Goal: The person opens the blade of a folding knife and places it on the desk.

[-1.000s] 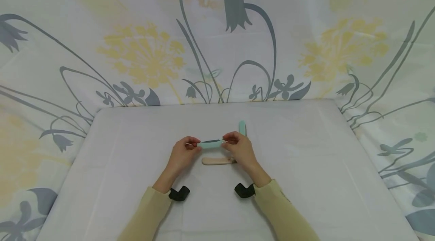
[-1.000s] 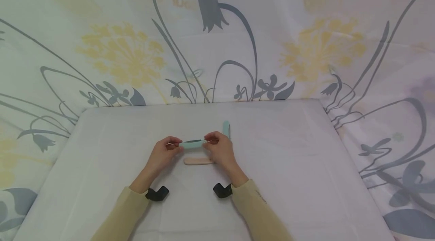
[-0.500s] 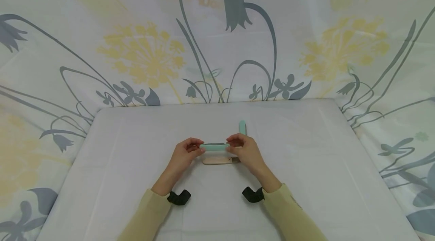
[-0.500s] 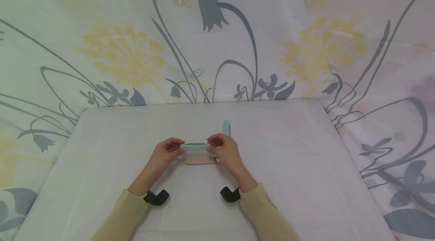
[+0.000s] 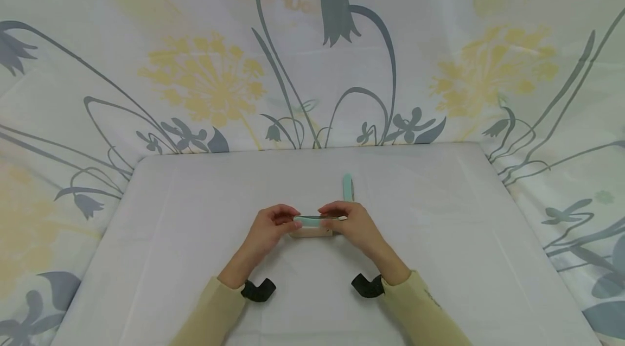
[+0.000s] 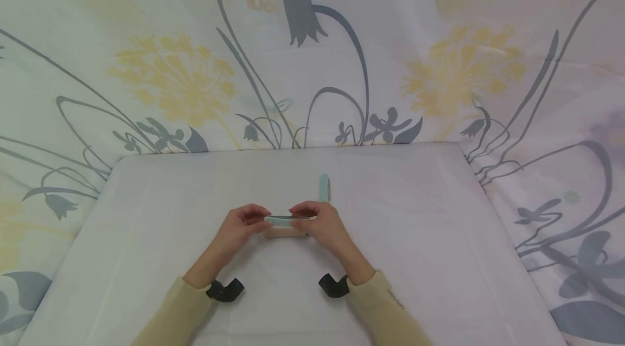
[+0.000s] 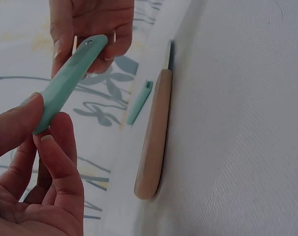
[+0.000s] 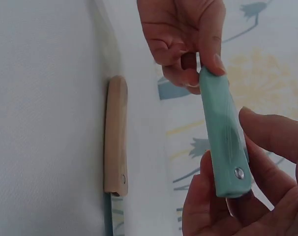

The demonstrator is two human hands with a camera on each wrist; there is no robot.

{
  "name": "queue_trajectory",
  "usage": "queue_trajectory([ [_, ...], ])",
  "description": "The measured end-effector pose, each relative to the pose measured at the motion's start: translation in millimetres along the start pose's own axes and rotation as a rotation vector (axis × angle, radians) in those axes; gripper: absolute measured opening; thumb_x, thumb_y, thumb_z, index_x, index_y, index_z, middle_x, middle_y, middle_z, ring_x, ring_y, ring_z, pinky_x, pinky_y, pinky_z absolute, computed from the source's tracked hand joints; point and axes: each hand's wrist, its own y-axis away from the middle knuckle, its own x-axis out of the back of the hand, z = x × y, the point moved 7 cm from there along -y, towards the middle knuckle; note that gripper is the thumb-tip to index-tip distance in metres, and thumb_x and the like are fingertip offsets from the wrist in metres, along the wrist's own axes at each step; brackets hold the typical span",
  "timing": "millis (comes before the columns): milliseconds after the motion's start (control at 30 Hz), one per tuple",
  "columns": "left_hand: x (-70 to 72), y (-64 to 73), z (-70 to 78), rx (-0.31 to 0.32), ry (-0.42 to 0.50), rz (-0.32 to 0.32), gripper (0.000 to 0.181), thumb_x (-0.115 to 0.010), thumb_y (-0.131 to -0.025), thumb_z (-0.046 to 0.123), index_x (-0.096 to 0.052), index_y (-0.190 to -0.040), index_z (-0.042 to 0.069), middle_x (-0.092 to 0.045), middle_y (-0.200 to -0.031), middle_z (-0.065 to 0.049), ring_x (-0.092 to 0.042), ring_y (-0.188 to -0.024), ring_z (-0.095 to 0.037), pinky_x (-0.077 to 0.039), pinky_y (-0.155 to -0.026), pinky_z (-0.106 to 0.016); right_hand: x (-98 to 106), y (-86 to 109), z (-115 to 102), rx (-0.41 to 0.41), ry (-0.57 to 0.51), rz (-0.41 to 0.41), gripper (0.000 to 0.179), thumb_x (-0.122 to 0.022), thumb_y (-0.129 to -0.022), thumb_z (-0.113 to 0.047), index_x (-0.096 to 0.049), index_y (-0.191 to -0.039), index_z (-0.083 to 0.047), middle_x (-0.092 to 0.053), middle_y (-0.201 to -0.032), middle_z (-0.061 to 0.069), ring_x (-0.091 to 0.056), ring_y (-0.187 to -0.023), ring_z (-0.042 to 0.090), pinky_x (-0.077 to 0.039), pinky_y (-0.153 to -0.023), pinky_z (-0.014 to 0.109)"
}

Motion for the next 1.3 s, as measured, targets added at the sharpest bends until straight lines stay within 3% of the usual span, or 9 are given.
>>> queue_trajectory([
  [167,-8.0,1.3,1.2,-0.027,-0.001,-0.031,0.023,-0.075,-0.088,0.006,-0.068,-0.108,-0.002,-0.068,-0.092,-0.008,-0.064,-0.083,-0.018,-0.053,-0.078,-0.032,-6.9,0.4,-4.7,0.022,0.031,-0.029,0.028,-0.074,-0.092,-0.026,-0.074,-0.111,-0.006,-0.072,-0.107,0.001,-0.061,-0.099,0.018,-0.049,-0.079,0.034],
  [333,-10.8,2.2,0.3,-0.045,-0.005,-0.032,0.023,-0.076,-0.087,0.006,-0.068,-0.107,-0.002,-0.068,-0.091,-0.006,-0.062,-0.081,-0.016,-0.049,-0.073,-0.029,-10.4,-0.3,-2.1,-0.009,0.026,-0.032,0.015,-0.073,-0.092,-0.024,-0.078,-0.102,-0.013,-0.073,-0.102,-0.002,-0.063,-0.096,0.017,-0.050,-0.078,0.034],
  [667,-13.2,1.4,-2.6,-0.007,-0.006,-0.013,0.023,-0.074,-0.088,0.003,-0.067,-0.110,-0.003,-0.068,-0.090,-0.005,-0.061,-0.080,-0.015,-0.051,-0.073,-0.031,-13.9,-0.7,2.9,-0.062,-0.078,0.093,0.008,-0.071,-0.092,-0.015,-0.075,-0.093,-0.007,-0.069,-0.090,0.002,-0.054,-0.074,0.017,-0.044,-0.066,0.029],
  [933,-17.1,8.9,18.0,0.006,-0.024,-0.013,0.023,-0.071,-0.089,-0.002,-0.065,-0.111,-0.009,-0.067,-0.090,-0.009,-0.061,-0.080,-0.015,-0.051,-0.074,-0.030,-14.9,1.3,1.1,-0.078,-0.061,0.182,0.007,-0.071,-0.093,-0.013,-0.073,-0.090,-0.007,-0.068,-0.088,0.001,-0.055,-0.082,0.018,-0.044,-0.070,0.030],
  [1167,-14.7,0.9,-0.6,0.008,0.004,-0.007,0.028,-0.072,-0.089,0.001,-0.064,-0.114,-0.009,-0.068,-0.091,-0.006,-0.061,-0.081,-0.013,-0.051,-0.072,-0.026,-14.9,2.9,-0.1,-0.084,0.003,0.241,0.010,-0.068,-0.095,-0.013,-0.072,-0.091,-0.004,-0.066,-0.086,0.002,-0.054,-0.084,0.019,-0.043,-0.073,0.031],
  [1300,-14.6,-0.9,-3.5,0.003,0.018,-0.003,0.029,-0.074,-0.088,0.002,-0.064,-0.113,-0.008,-0.068,-0.090,-0.006,-0.063,-0.081,-0.013,-0.051,-0.072,-0.023,-14.4,4.5,-1.7,-0.074,-0.001,0.263,0.010,-0.066,-0.096,-0.011,-0.072,-0.092,-0.004,-0.065,-0.086,0.003,-0.054,-0.084,0.019,-0.043,-0.071,0.030],
])
